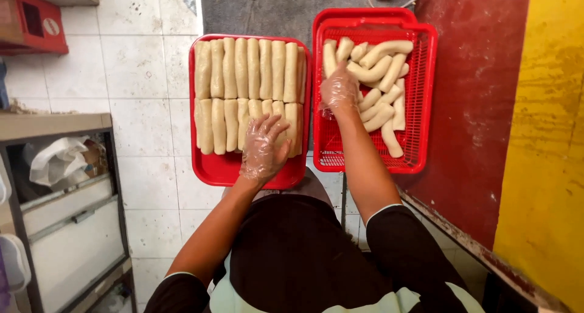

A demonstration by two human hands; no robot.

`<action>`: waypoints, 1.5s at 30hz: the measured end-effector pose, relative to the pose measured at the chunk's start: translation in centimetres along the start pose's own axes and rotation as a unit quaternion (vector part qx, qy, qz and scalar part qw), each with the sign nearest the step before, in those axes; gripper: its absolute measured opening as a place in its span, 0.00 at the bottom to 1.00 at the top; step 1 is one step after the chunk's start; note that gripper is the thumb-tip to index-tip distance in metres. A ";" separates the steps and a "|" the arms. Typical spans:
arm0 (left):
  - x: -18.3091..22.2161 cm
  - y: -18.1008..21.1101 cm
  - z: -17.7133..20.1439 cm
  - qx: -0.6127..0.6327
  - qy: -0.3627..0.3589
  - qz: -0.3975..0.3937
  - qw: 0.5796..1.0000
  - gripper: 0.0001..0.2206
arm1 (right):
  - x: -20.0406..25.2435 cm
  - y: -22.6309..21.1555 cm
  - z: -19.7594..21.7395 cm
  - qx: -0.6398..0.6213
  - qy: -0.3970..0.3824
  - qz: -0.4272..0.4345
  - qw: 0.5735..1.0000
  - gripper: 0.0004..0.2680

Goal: A person wearing gloves organizes long cylindrical food items into red plastic baskets, moves through a food production facility, and then writes on a piece of paper placed on a red tray.

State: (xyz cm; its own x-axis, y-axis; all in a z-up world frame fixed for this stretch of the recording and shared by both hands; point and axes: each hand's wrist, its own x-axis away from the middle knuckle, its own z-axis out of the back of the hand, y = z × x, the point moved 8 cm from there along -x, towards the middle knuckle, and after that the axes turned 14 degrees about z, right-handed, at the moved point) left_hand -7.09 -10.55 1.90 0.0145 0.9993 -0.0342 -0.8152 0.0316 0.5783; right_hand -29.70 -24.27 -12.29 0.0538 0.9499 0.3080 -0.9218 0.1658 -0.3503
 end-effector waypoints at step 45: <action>-15.2 -17.8 7.5 0.133 -0.185 0.235 0.945 0.28 | 2.7 -26.7 -2.0 -0.196 -0.033 -0.006 0.980 0.22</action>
State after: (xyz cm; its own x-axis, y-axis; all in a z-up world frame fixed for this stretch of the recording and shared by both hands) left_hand 11.52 -26.13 -1.73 -0.0715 0.8409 0.5364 -0.6086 -0.4629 0.6445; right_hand -4.20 -25.55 -3.89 0.0269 0.9305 0.3652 -0.7025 0.2775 -0.6553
